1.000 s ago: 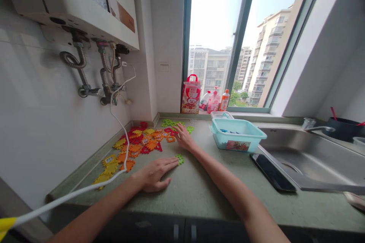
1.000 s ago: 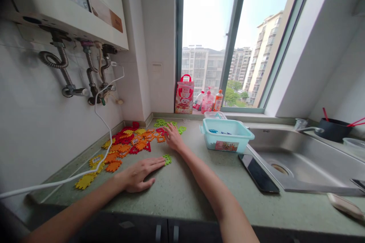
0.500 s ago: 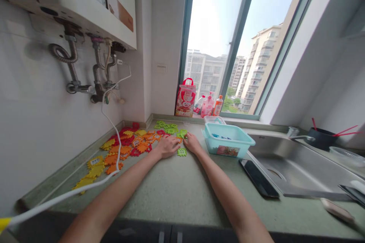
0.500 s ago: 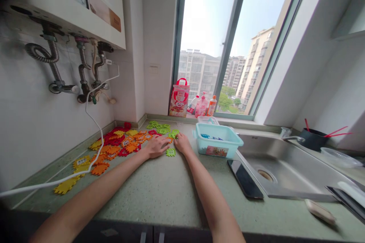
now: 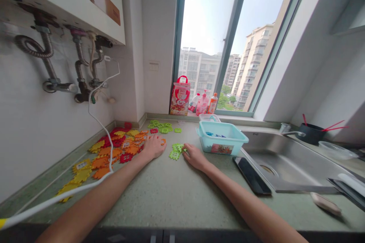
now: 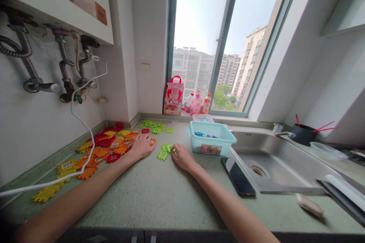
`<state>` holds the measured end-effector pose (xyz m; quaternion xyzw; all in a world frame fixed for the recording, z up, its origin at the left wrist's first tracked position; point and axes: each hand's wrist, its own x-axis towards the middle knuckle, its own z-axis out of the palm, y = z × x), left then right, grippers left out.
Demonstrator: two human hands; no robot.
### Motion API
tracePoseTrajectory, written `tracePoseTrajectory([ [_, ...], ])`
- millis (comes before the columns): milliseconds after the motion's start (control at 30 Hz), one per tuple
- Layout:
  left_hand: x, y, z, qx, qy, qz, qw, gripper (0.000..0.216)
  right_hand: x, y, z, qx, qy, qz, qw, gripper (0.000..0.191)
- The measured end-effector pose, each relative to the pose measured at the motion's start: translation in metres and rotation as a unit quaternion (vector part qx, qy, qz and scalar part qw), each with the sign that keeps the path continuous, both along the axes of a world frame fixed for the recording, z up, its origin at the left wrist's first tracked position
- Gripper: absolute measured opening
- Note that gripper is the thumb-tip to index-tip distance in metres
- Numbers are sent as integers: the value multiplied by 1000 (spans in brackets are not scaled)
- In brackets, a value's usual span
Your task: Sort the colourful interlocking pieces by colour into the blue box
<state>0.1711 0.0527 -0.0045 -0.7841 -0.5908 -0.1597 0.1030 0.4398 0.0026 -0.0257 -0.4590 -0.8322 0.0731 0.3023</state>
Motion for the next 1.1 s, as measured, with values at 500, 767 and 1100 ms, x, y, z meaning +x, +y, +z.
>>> tracePoseTrajectory([
  [500, 16, -40, 22, -11, -24, -353, 935, 27, 18, -13, 14, -20, 13, 37, 999, 62],
  [767, 11, -37, 18, -103, -54, -399, 910, 37, 24, -12, 19, 3, 16, 72, 997, 36],
  [1100, 13, -27, 11, -33, -93, -223, 970, 42, 14, -5, 12, 10, 22, 102, 995, 26],
])
